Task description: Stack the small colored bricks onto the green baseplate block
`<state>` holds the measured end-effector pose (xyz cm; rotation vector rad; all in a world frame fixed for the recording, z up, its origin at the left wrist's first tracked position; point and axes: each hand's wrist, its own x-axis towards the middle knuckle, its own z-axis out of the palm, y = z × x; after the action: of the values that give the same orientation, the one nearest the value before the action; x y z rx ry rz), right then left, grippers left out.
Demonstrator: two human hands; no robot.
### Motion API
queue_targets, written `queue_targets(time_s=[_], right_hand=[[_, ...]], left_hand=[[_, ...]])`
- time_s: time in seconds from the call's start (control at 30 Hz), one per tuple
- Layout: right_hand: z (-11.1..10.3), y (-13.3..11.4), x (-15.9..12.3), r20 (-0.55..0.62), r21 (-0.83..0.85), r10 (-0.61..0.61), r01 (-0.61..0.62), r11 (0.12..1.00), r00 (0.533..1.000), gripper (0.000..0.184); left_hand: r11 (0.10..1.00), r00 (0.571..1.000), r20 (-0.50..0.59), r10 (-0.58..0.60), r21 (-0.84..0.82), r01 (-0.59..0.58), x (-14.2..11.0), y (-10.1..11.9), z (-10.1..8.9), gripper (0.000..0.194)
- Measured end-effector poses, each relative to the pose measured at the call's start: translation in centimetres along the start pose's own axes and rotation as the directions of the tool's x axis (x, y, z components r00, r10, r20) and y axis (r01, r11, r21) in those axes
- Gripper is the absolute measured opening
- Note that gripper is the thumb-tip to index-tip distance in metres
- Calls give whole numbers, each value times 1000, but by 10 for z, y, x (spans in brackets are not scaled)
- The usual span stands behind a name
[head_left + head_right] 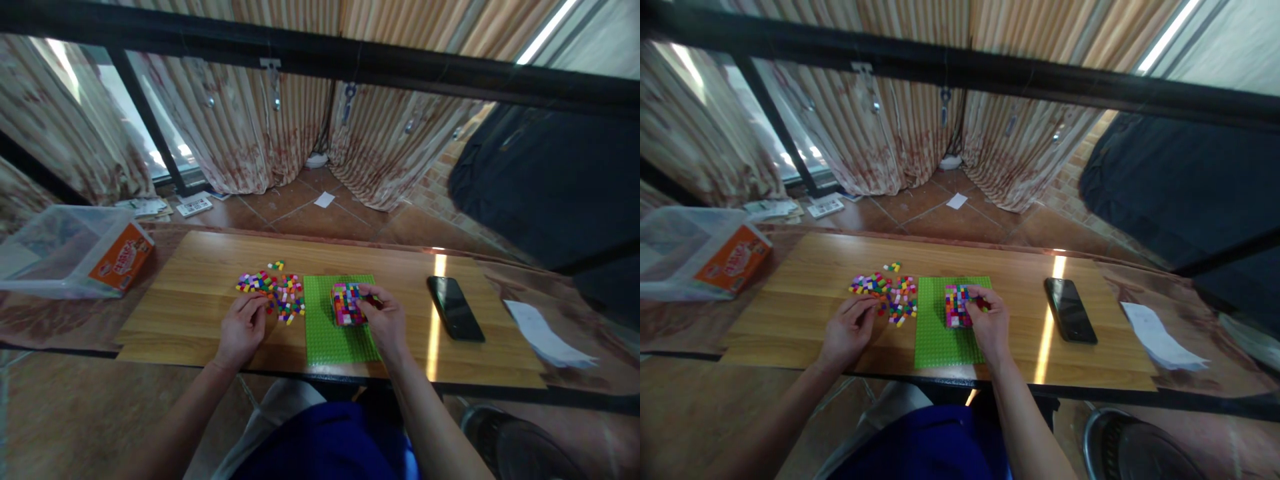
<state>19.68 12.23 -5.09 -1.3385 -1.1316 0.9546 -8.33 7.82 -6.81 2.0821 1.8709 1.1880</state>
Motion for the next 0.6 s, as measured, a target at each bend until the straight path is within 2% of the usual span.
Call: queue_targets(time_s=[0.13, 0.2, 0.33, 0.4, 0.47, 0.53, 0.6], right_hand=[[-4, 0, -1, 15, -54, 6, -5, 999, 1000, 28], [-11, 0, -3, 6, -27, 3, -3, 1000, 1000, 33], [-35, 6, -8, -94, -53, 32, -38, 998, 995, 38], [-50, 14, -10, -143, -190, 46, -73, 979, 989, 37], [-63, 25, -11, -159, -357, 1, -59, 932, 987, 34], [-71, 35, -12, -147, -508, -105, 16, 861, 983, 32], [-73, 42, -13, -66, -613, -206, 123, 780, 976, 31]], left_hand=[[1000, 1000, -16, -14, -16, 14, -2, 0, -1, 19], [999, 998, -36, -43, -18, 42, -3, -1, -3, 19], [994, 991, -74, -112, -3, 112, -3, -5, -6, 21], [991, 989, -77, -128, 26, 130, 1, -7, -7, 22], [988, 988, -71, -136, 69, 141, 8, -9, -6, 24], [981, 988, -52, -146, 123, 151, 15, -11, -4, 24], [970, 988, -20, -152, 191, 153, 21, -10, -2, 22]])
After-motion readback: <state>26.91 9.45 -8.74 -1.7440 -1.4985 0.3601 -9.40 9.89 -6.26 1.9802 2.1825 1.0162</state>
